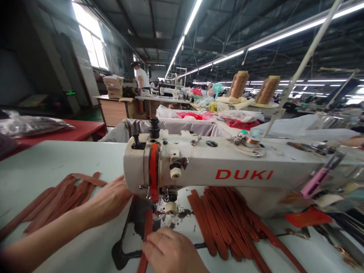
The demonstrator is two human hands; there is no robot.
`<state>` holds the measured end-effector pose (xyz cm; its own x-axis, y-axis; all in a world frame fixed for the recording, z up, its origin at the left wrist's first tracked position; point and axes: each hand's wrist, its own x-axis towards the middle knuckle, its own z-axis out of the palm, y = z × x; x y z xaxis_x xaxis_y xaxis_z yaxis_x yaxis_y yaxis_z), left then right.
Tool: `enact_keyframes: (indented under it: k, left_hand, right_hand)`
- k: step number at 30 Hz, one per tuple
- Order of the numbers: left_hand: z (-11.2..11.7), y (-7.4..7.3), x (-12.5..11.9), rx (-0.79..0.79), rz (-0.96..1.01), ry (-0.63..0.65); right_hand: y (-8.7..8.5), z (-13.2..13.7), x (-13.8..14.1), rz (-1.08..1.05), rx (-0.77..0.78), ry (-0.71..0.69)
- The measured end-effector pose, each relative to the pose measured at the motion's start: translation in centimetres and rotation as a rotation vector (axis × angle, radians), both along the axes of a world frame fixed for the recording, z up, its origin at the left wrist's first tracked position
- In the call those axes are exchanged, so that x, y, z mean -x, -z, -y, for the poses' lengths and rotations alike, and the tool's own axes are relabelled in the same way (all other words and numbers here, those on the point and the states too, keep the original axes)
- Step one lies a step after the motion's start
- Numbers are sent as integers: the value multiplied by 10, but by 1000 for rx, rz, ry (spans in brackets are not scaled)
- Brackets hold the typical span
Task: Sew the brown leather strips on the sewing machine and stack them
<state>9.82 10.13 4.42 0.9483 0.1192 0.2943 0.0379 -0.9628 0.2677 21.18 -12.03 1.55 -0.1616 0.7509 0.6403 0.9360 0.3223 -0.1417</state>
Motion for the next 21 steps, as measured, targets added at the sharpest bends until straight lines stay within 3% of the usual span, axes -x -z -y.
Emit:
enact_keyframes:
  k: [4,9,12,21]
  left_hand:
    - [17,6,32,-170,172,-141]
    - [62,42,27,-53,226,194]
    - [65,57,18,-34,246,219]
    - [62,53,13,-138,327,215]
  right_hand:
    - [11,-4,-7,75,45,100]
    - [29,2,-6,70,121,173]
    - [34,1,-8,60,115,168]
    - [44,-2,-16,-22,142,158]
